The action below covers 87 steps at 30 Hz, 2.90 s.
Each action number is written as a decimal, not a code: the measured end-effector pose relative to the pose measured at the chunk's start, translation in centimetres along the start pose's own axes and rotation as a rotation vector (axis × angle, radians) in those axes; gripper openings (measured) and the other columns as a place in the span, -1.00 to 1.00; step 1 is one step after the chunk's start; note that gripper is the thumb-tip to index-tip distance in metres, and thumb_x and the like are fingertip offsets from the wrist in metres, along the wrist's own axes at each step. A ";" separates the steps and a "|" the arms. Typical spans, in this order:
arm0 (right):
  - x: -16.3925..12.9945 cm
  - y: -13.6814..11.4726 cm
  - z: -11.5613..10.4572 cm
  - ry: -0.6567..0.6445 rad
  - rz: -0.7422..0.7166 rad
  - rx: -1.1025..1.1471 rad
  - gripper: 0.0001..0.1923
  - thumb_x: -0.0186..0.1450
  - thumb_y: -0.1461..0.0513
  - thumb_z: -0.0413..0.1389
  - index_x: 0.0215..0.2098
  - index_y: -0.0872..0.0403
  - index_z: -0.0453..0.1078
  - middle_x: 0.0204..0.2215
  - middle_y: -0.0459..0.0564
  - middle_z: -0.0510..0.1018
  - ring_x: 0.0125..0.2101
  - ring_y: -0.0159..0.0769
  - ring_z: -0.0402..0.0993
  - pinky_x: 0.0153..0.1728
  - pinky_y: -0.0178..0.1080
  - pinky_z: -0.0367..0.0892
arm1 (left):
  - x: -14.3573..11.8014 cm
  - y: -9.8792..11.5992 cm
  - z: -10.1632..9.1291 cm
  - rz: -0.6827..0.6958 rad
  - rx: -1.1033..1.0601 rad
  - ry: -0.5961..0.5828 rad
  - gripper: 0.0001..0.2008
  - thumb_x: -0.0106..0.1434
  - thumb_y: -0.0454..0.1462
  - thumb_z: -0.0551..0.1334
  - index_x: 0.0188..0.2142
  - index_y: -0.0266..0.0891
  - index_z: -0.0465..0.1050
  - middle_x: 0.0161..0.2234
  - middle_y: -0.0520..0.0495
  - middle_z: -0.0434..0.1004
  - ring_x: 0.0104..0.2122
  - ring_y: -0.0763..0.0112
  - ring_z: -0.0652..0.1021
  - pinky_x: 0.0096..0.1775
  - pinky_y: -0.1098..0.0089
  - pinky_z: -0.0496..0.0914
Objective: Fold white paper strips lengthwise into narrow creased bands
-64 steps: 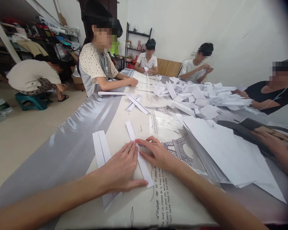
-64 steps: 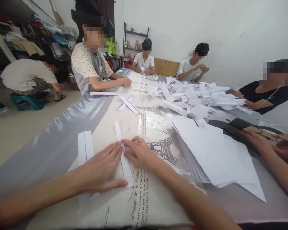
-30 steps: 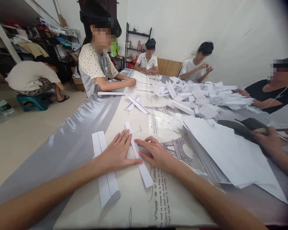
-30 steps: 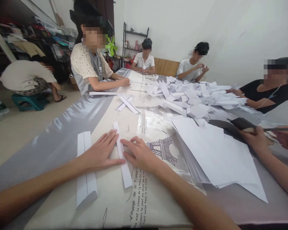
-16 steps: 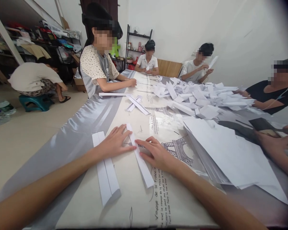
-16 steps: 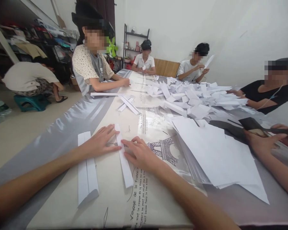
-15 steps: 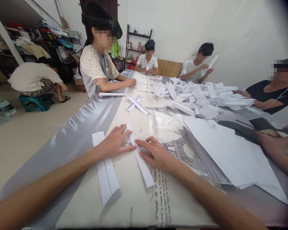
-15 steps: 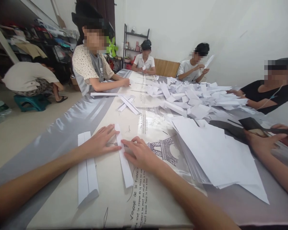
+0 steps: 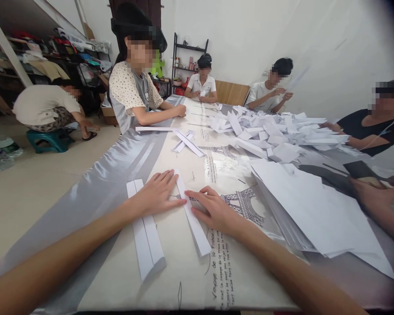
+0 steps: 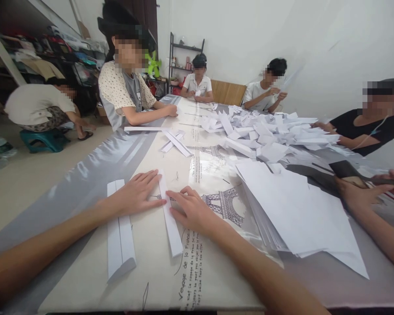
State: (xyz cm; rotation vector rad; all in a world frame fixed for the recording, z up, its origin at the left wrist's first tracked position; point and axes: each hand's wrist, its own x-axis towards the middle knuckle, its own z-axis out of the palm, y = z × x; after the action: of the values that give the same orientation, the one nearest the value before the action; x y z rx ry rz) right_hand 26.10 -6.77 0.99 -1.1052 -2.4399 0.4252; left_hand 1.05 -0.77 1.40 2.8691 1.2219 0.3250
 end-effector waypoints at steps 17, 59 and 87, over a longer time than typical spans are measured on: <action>-0.1 -0.5 -0.1 -0.023 0.122 0.086 -0.52 0.45 0.22 0.07 0.33 -0.02 0.22 -0.12 0.05 0.60 0.04 -0.03 0.31 0.00 0.02 0.39 | 0.1 -0.2 0.1 -0.038 0.022 -0.026 -0.01 0.35 0.34 -0.12 0.37 -0.46 0.14 0.39 -0.46 0.10 0.36 -0.11 0.20 0.28 0.02 0.07; -1.3 -0.8 -2.4 0.059 0.140 -0.054 -0.72 0.49 0.27 -0.02 0.02 -0.03 0.50 -0.28 -0.04 0.60 -0.44 -0.34 0.45 -0.44 -0.28 0.29 | 0.4 -1.3 1.1 0.157 -0.099 0.321 -0.73 0.55 -0.16 0.03 -0.09 -0.19 0.46 -0.11 -0.07 0.61 -0.08 0.30 0.58 0.31 0.02 0.16; -1.7 1.0 -3.2 0.083 0.127 -0.007 -0.74 0.50 0.21 0.02 -0.18 0.01 0.56 -0.33 -0.03 0.61 -0.47 -0.35 0.44 -0.48 -0.26 0.30 | 0.0 -1.3 -1.8 0.329 0.049 0.240 -0.76 0.49 -0.27 0.03 -0.29 -0.20 0.40 -0.31 -0.06 0.46 -0.26 0.27 0.48 0.07 0.17 0.35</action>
State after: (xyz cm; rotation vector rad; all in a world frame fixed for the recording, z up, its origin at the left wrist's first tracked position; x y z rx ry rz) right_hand 29.29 -7.10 2.87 -1.2595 -2.3098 0.4023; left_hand -0.24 0.03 3.03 3.1437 0.7795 0.6680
